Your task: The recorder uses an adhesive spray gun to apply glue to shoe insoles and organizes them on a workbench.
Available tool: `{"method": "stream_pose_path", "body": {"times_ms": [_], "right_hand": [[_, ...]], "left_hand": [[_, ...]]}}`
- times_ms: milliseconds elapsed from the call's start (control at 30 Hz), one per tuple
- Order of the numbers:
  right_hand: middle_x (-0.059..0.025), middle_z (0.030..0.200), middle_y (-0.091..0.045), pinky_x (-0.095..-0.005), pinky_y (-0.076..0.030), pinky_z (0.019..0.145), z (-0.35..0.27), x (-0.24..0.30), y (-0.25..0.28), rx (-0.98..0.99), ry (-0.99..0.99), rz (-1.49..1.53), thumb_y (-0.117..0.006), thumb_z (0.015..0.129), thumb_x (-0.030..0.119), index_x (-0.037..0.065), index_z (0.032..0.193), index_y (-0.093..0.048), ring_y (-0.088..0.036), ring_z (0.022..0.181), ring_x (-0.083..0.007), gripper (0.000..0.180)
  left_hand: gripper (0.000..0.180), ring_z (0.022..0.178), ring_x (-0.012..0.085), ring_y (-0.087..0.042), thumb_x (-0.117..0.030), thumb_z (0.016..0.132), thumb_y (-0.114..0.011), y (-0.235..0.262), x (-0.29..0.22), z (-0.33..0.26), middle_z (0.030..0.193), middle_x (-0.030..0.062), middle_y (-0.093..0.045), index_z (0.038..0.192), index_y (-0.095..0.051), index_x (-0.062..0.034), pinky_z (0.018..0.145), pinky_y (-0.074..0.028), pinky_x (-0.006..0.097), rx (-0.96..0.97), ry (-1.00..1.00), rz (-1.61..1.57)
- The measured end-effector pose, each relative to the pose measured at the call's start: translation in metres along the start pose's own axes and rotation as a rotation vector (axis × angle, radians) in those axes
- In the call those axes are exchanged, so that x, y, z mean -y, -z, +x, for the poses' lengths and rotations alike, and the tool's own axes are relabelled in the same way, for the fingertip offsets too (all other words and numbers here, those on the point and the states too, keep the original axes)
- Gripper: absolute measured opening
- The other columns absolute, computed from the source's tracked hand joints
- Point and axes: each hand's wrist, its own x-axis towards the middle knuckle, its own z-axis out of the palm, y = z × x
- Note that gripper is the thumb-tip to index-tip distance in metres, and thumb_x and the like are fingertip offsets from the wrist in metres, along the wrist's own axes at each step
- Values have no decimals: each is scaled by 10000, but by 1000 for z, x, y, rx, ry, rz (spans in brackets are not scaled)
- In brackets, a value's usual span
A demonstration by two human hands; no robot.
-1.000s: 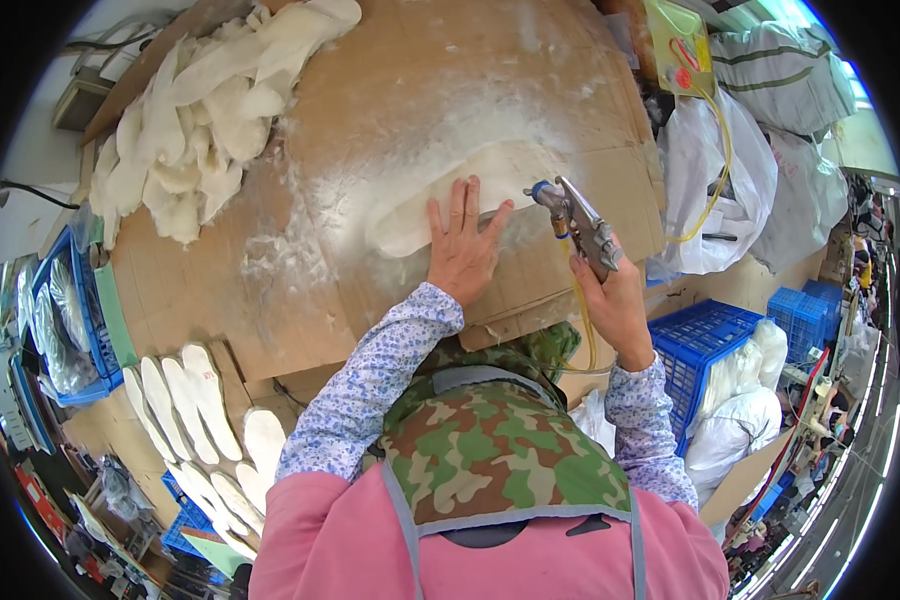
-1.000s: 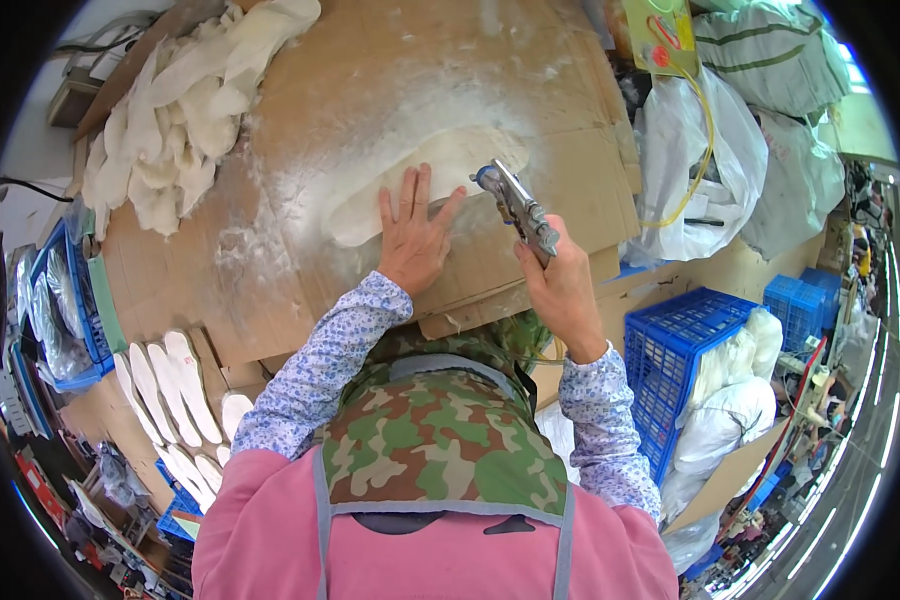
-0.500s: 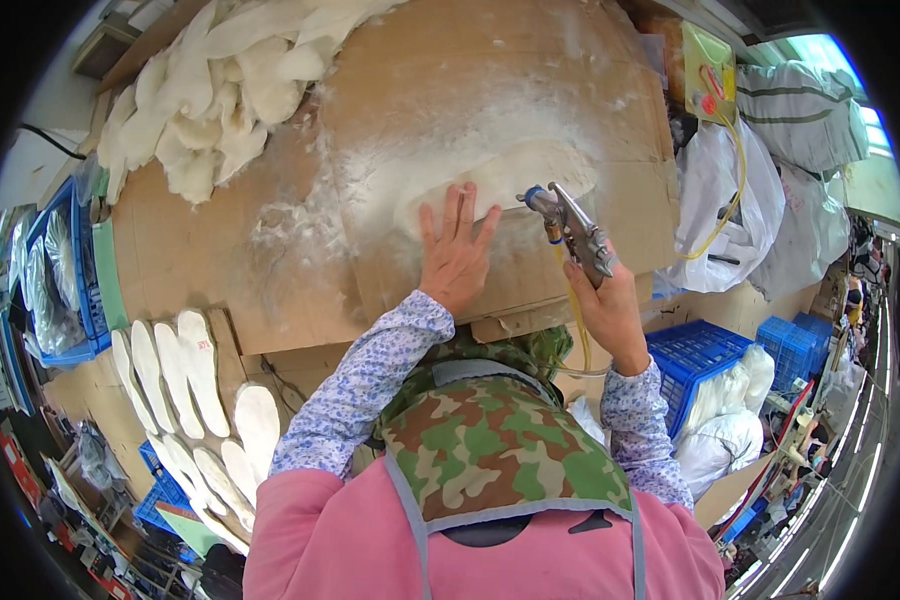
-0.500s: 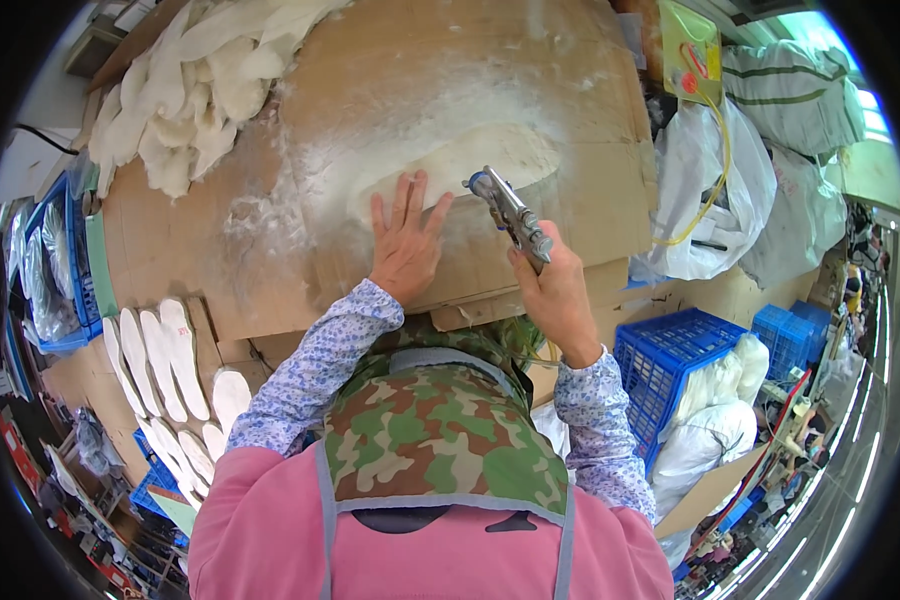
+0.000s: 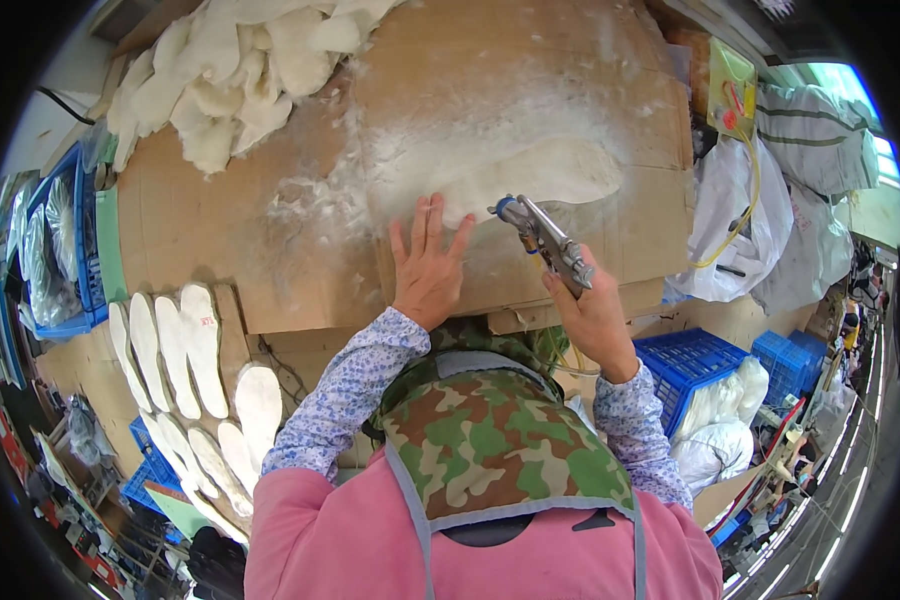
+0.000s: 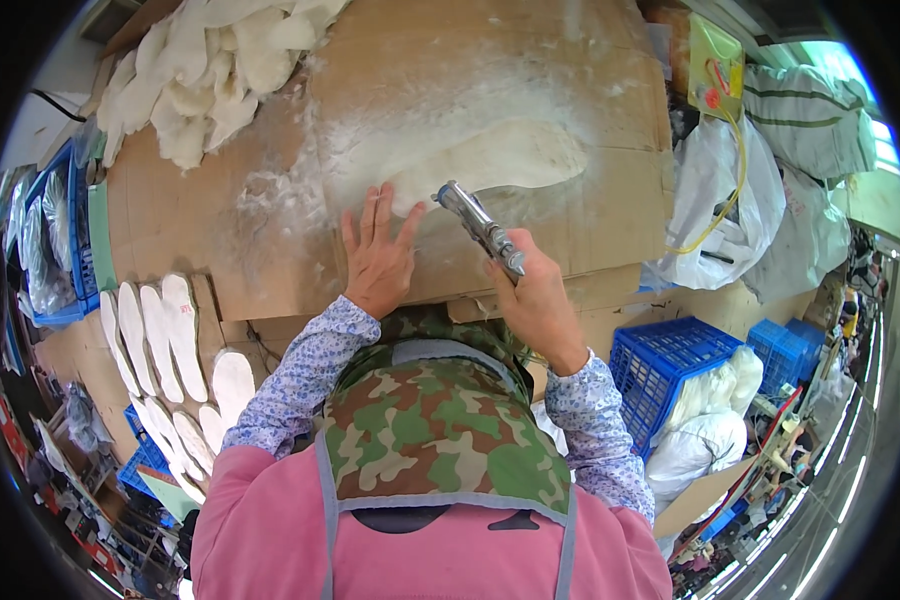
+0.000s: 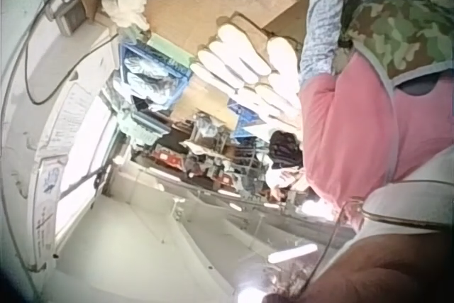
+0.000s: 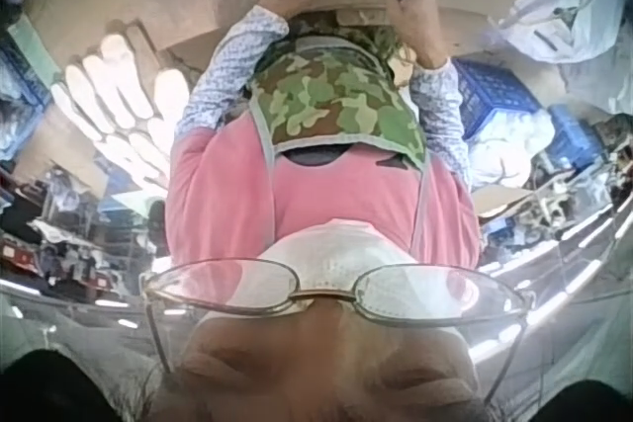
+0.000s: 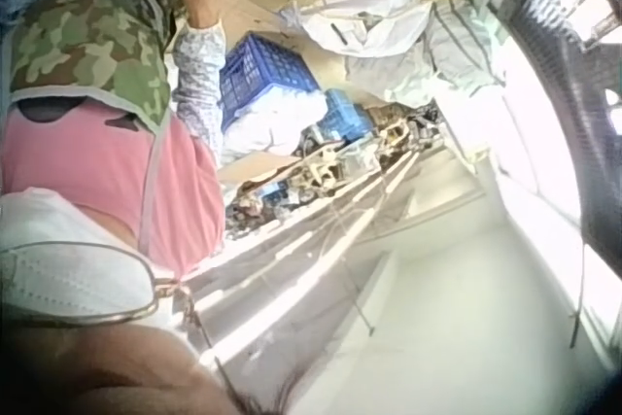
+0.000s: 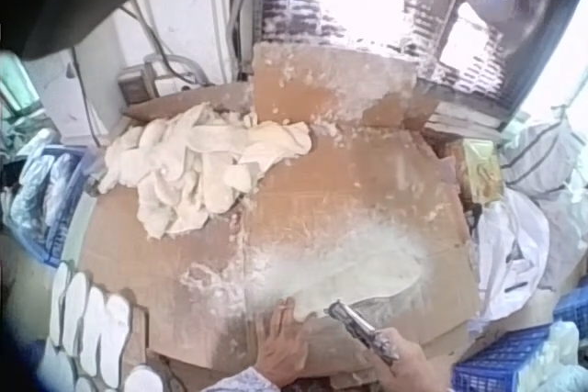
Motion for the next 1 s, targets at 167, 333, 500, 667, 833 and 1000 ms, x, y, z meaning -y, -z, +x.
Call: {"method": "stream_pose_path", "body": {"times_ms": [167, 333, 500, 667, 833, 1000], "right_hand": [[-152, 737, -531, -332, -433, 615, -3, 11, -8, 75, -13, -12, -585, 874, 47, 19, 1066, -517, -508, 639, -254, 206], [-161, 758, -549, -337, -442, 628, -5, 14, -13, 101, 4, -12, -587, 871, 46, 21, 1070, -517, -538, 659, -277, 213], [-158, 747, -549, -336, -443, 620, -6, 10, -9, 79, -1, -17, -587, 869, 43, 22, 1061, -517, -538, 649, -272, 206], [-142, 694, -528, -324, -427, 583, -3, -10, 4, -38, 23, -53, -589, 865, 34, 18, 1044, -518, -503, 591, -247, 193], [-140, 683, -513, -326, -424, 582, -1, -20, 18, -112, 43, -59, -587, 863, 27, 15, 1034, -517, -493, 586, -252, 185], [-143, 683, -512, -329, -426, 585, 0, -29, 32, -161, 26, -81, -583, 864, 26, 13, 1025, -516, -495, 592, -266, 175]], "left_hand": [[648, 1417, 372, -121, -94, 785, -590, -1, 4, -8, 1517, 211, -150, 1399, -396, -169, 1090, -106, 620, -14, 15, -8], [621, 1419, 377, -120, -69, 794, -543, -1, 7, -12, 1513, 232, -157, 1394, -408, -156, 1085, -96, 629, -16, 20, -26], [615, 1419, 381, -127, -42, 789, -519, -2, 7, -11, 1507, 248, -167, 1387, -423, -150, 1081, -91, 636, -37, 15, -48], [626, 1415, 370, -124, -79, 781, -556, 0, 5, -9, 1512, 221, -162, 1386, -423, -166, 1087, -110, 620, -5, 32, -17], [630, 1410, 364, -148, -66, 765, -572, 2, 1, -6, 1505, 214, -194, 1374, -438, -158, 1089, -120, 609, -14, 40, -23], [592, 1403, 345, -187, -58, 754, -587, 3, -1, 0, 1493, 193, -244, 1330, -487, -152, 1093, -135, 588, -29, 56, -5]]}}
